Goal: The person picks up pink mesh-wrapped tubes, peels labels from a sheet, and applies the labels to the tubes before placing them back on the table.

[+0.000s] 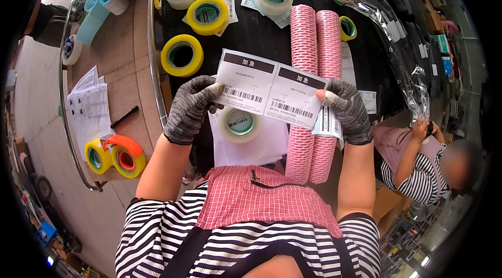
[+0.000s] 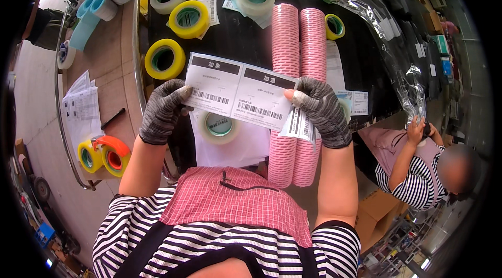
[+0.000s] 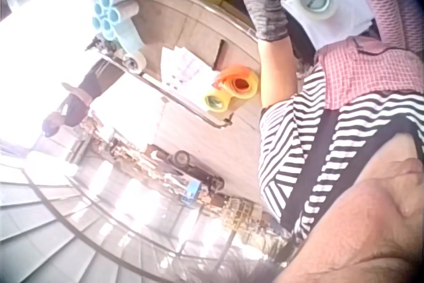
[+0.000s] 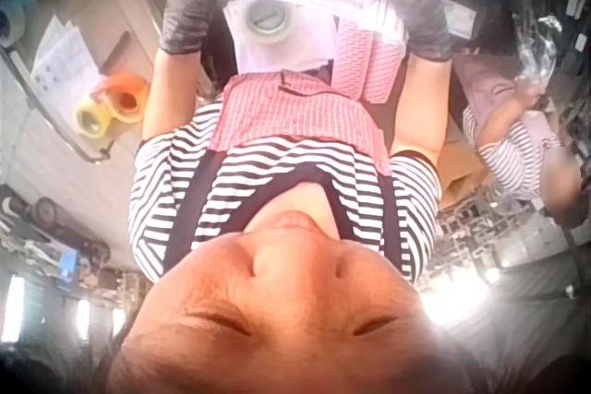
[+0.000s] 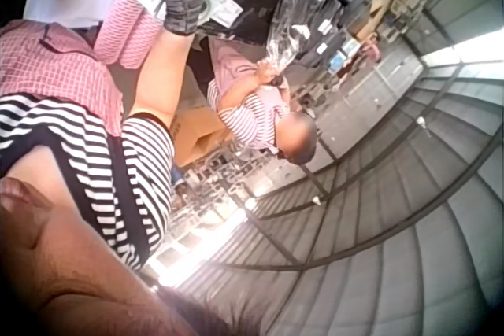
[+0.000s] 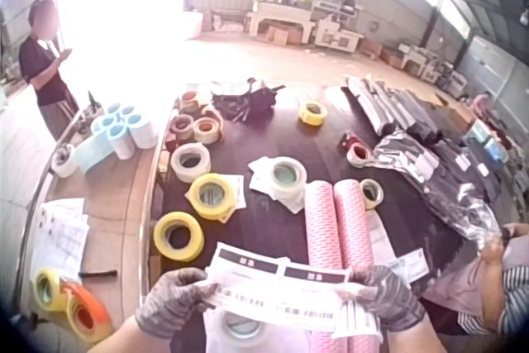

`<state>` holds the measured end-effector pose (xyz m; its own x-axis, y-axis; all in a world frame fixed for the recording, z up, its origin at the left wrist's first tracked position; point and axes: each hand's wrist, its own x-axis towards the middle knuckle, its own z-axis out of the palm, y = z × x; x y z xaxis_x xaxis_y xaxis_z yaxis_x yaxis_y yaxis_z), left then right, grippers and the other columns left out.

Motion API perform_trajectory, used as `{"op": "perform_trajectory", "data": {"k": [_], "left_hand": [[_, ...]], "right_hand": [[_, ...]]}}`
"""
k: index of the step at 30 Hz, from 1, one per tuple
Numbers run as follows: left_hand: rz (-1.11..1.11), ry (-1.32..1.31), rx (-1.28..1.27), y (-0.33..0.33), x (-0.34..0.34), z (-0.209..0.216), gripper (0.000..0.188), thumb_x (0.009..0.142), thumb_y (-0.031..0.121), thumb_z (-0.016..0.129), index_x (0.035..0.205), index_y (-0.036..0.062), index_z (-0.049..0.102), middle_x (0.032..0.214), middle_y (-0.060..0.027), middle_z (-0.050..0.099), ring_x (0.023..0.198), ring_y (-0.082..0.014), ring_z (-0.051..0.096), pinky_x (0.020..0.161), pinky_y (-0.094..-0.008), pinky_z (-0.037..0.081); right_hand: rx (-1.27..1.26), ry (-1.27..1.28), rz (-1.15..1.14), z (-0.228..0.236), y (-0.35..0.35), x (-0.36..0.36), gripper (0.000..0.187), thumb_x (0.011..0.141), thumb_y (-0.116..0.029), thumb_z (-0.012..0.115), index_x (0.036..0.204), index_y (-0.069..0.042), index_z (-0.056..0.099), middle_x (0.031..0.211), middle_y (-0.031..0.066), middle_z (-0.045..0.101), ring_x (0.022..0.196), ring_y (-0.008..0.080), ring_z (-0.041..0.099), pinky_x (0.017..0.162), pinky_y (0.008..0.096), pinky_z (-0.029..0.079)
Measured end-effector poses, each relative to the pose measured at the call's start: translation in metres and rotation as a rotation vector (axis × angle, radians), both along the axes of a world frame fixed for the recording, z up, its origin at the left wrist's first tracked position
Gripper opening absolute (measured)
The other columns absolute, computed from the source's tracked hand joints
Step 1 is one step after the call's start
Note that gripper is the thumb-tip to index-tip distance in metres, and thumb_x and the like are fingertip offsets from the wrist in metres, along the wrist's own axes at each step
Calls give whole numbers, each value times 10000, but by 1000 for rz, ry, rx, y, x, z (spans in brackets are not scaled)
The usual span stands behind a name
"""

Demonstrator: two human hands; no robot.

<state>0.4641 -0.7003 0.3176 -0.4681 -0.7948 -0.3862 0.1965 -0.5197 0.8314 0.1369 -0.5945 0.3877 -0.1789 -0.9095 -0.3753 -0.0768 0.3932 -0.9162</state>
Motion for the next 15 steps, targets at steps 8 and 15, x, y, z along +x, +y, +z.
{"op": "perform_trajectory", "data": {"k": [8, 15], "left_hand": [[0, 25, 25, 5, 2, 6, 223, 870, 216, 759, 941, 21, 677, 803, -57, 678, 676, -118, 626, 606, -222, 484], [8, 48, 30, 7, 4, 0, 221, 868, 218, 762, 934, 26, 675, 807, -52, 681, 676, -117, 638, 604, -222, 498]], "right_hand": [[15, -10, 13, 6, -1, 5, 247, 845, -253, 752, 931, -24, 713, 792, 19, 678, 700, 81, 609, 669, 241, 505], [3, 1, 13, 5, -1, 5, 226, 845, -246, 747, 896, -31, 700, 782, 20, 672, 693, 82, 605, 663, 240, 505]]}}
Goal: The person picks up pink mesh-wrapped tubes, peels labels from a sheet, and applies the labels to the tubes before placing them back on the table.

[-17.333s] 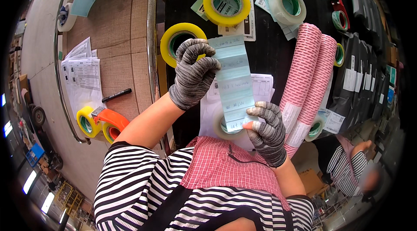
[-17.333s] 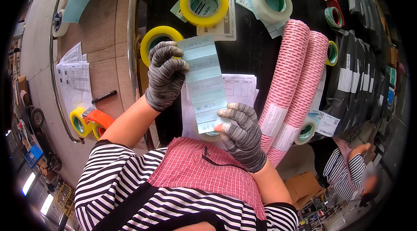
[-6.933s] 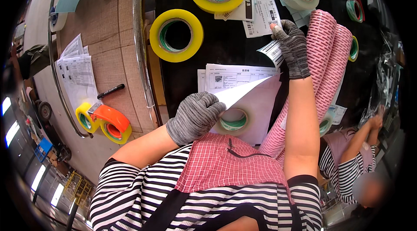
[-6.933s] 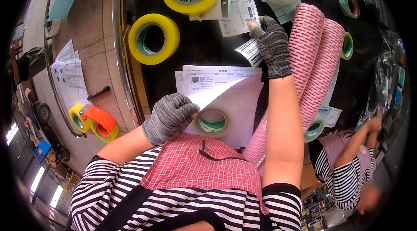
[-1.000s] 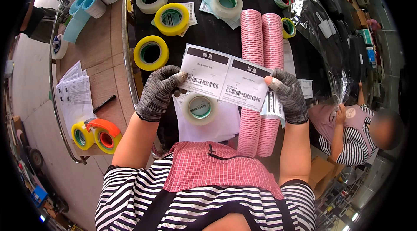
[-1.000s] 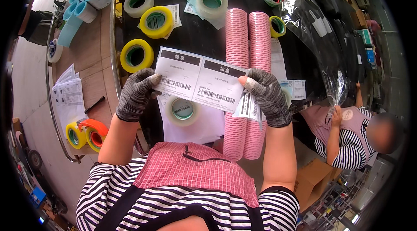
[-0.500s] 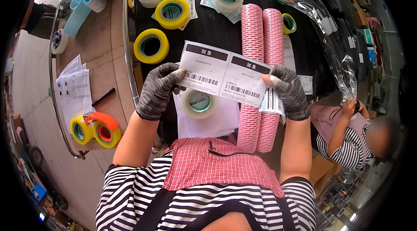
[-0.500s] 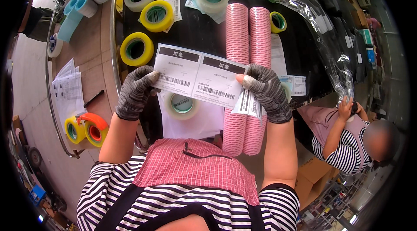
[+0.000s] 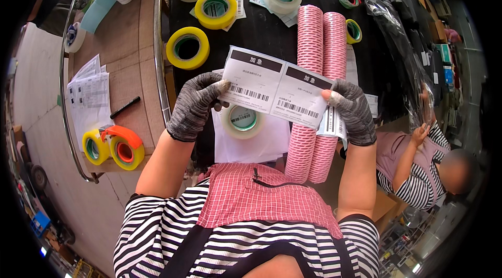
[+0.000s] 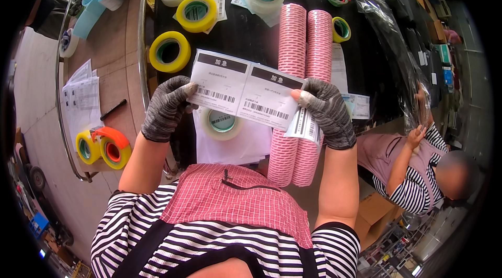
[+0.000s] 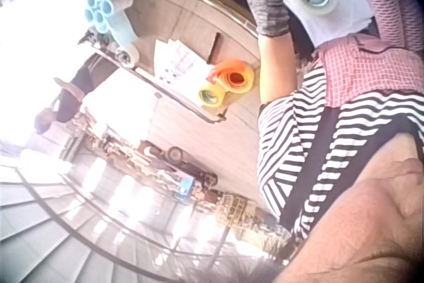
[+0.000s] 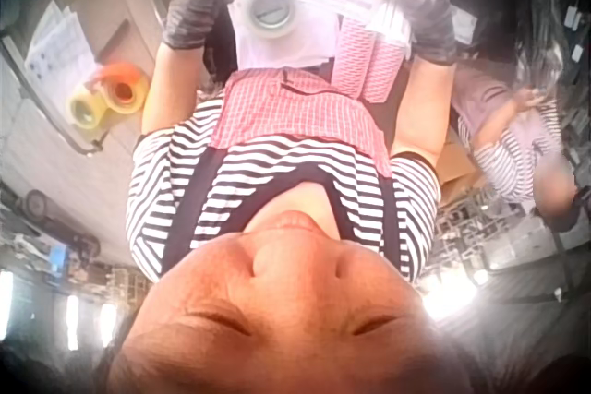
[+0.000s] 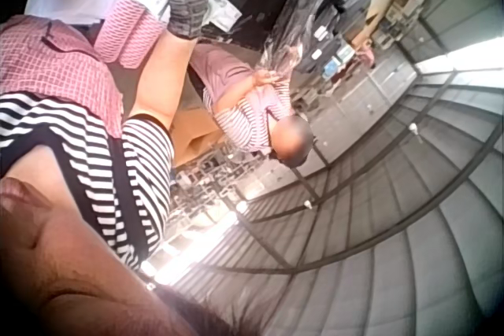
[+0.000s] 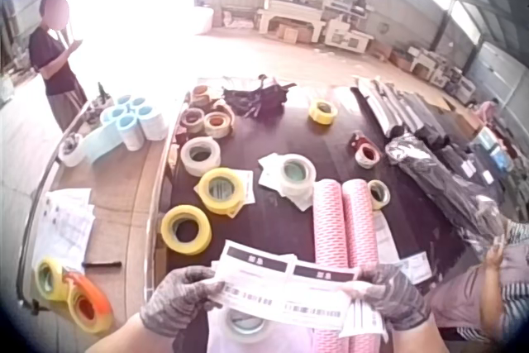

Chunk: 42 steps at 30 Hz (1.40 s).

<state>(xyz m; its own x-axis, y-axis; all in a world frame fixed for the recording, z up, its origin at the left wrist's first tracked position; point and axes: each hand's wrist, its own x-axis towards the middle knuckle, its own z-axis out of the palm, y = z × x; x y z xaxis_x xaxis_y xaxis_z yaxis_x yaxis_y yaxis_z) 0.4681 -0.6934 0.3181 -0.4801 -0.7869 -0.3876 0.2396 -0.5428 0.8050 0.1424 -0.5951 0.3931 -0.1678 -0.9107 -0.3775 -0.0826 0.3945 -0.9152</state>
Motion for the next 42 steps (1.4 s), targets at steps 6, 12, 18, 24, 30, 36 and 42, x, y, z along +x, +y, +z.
{"op": "perform_trajectory", "data": {"k": [6, 12, 18, 24, 30, 36, 42], "left_hand": [[7, -16, 0, 2, 2, 0, 225, 868, 225, 765, 942, 31, 677, 811, -51, 683, 686, -120, 649, 610, -218, 512], [-2, 2, -2, 4, 2, 2, 264, 864, 251, 772, 978, 29, 685, 833, -58, 696, 691, -119, 655, 611, -218, 517], [-8, -33, 6, 7, 3, 3, 334, 853, 282, 782, 1031, 14, 693, 858, -77, 710, 700, -125, 659, 609, -219, 512], [-36, -16, -23, 8, 3, 1, 401, 912, 278, 717, 1171, -22, 659, 901, -78, 711, 682, -108, 652, 595, -203, 503], [-40, 12, -14, 8, 4, -1, 388, 913, 273, 716, 1160, -21, 666, 893, -72, 709, 673, -100, 649, 596, -197, 503], [-37, 4, -29, 7, 2, 0, 376, 922, 290, 703, 1139, -15, 672, 888, -68, 707, 682, -96, 649, 594, -192, 502], [-84, -266, -186, 9, 0, -31, 433, 936, 425, 664, 1089, 20, 686, 921, -58, 698, 815, -125, 651, 673, -240, 527]], "right_hand": [[-9, 12, 1, -2, 0, 1, 224, 847, -258, 744, 863, -42, 686, 763, 11, 660, 682, 79, 594, 653, 239, 495], [-20, 14, 3, -7, 1, -2, 222, 845, -254, 750, 809, -58, 653, 732, -18, 621, 672, 65, 569, 627, 230, 468], [-25, -45, -63, -7, 5, 4, 180, 831, -196, 756, 804, -51, 654, 728, -16, 628, 640, 63, 553, 613, 221, 454], [9, -3, -69, -3, 3, 6, 175, 831, -191, 756, 826, -41, 666, 733, -8, 643, 645, 64, 565, 606, 224, 453], [22, 26, -68, -3, 2, 3, 179, 827, -191, 765, 847, -37, 677, 752, 2, 660, 656, 73, 584, 616, 230, 472], [17, 7, -53, -7, 3, -1, 175, 828, -184, 769, 862, -37, 681, 768, 8, 669, 678, 75, 597, 629, 226, 481], [-47, 98, -59, -34, -4, -10, 172, 884, -204, 732, 891, -43, 671, 761, -10, 635, 665, 71, 555, 628, 237, 459]]}}
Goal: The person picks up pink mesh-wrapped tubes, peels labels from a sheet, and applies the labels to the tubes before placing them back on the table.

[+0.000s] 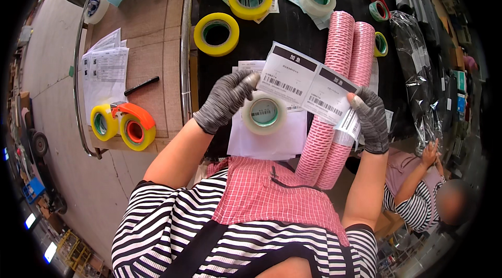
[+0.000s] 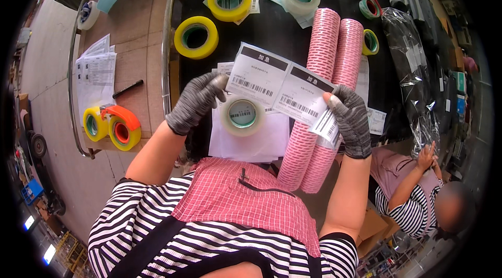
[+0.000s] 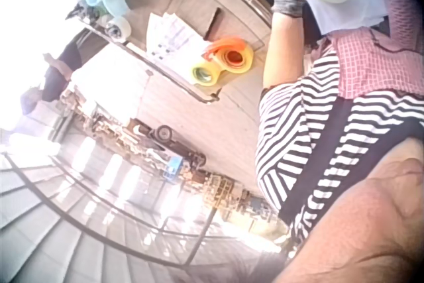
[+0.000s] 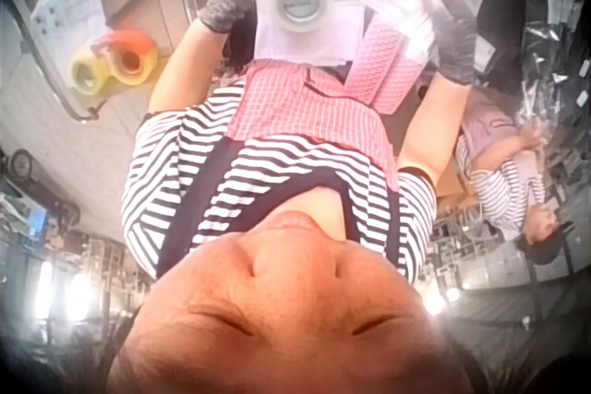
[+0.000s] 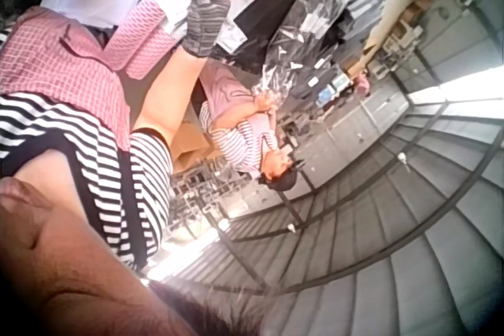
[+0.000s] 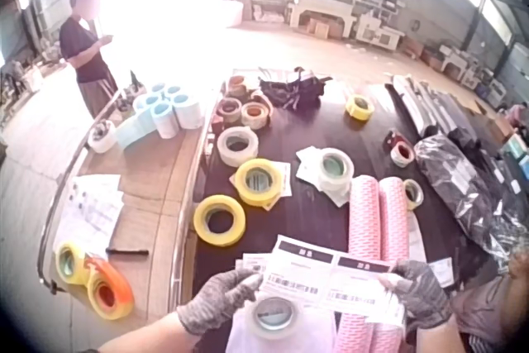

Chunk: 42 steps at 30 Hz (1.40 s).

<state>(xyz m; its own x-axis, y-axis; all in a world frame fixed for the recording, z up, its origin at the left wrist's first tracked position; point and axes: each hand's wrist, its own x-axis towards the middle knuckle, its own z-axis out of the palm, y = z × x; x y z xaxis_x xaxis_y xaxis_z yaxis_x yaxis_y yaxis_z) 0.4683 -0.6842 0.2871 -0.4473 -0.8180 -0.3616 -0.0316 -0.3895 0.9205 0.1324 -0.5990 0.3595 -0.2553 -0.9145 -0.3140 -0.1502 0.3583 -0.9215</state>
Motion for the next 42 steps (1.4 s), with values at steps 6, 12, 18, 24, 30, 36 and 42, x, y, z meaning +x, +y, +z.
{"op": "perform_trajectory", "data": {"k": [6, 12, 18, 24, 30, 36, 42], "left_hand": [[-423, -875, -522, 36, -13, -46, 547, 882, 346, 678, 1297, 31, 513, 1173, -228, 589, 989, -379, 651, 848, -447, 542], [-309, -749, -659, 52, 4, -25, 439, 863, 208, 650, 1248, 29, 537, 1103, -227, 595, 898, -400, 655, 763, -459, 559], [-283, -755, -648, 64, 15, -28, 432, 867, 215, 650, 1241, 35, 530, 1095, -221, 589, 856, -402, 657, 735, -463, 563], [-298, -877, -560, 53, 3, -60, 464, 873, 244, 663, 1264, 37, 522, 1128, -205, 581, 949, -386, 643, 802, -464, 551], [-214, -655, -662, 53, -1, -37, 425, 880, 244, 703, 1238, 40, 603, 1140, -175, 595, 1004, -305, 628, 899, -380, 528], [-374, 207, 438, 67, -28, -16, 512, 916, 310, 714, 1331, 55, 557, 1164, -76, 640, 1081, -182, 592, 962, -321, 484], [-189, 231, 344, 90, -25, -19, 347, 949, 247, 669, 1215, 25, 661, 1043, -56, 695, 960, -131, 632, 903, -289, 509]], "right_hand": [[-56, 205, 113, -58, -13, -19, 167, 941, -198, 679, 907, -41, 634, 761, -7, 580, 701, 88, 497, 666, 266, 437], [-52, 274, 239, -86, -24, -17, 151, 931, -161, 670, 940, -16, 631, 784, 30, 597, 709, 115, 516, 674, 293, 463], [149, 349, 507, -103, -40, 29, 250, 913, -197, 663, 1063, 4, 668, 873, 131, 688, 792, 206, 629, 764, 336, 516], [175, 787, 462, -115, -43, 45, 320, 931, -185, 639, 1199, -11, 624, 896, 166, 693, 814, 232, 669, 808, 344, 540], [11, 164, 44, -81, -18, 60, 272, 990, -141, 584, 1214, 13, 604, 882, 66, 687, 817, 122, 667, 750, 258, 538], [-266, 101, -106, -61, 4, 127, 234, 990, -110, 572, 1188, 0, 627, 835, 77, 682, 773, 124, 676, 686, 259, 545], [-332, 253, -17, -81, 20, 141, 233, 997, -126, 558, 1186, -15, 639, 820, 110, 695, 748, 162, 676, 704, 296, 541]]}}
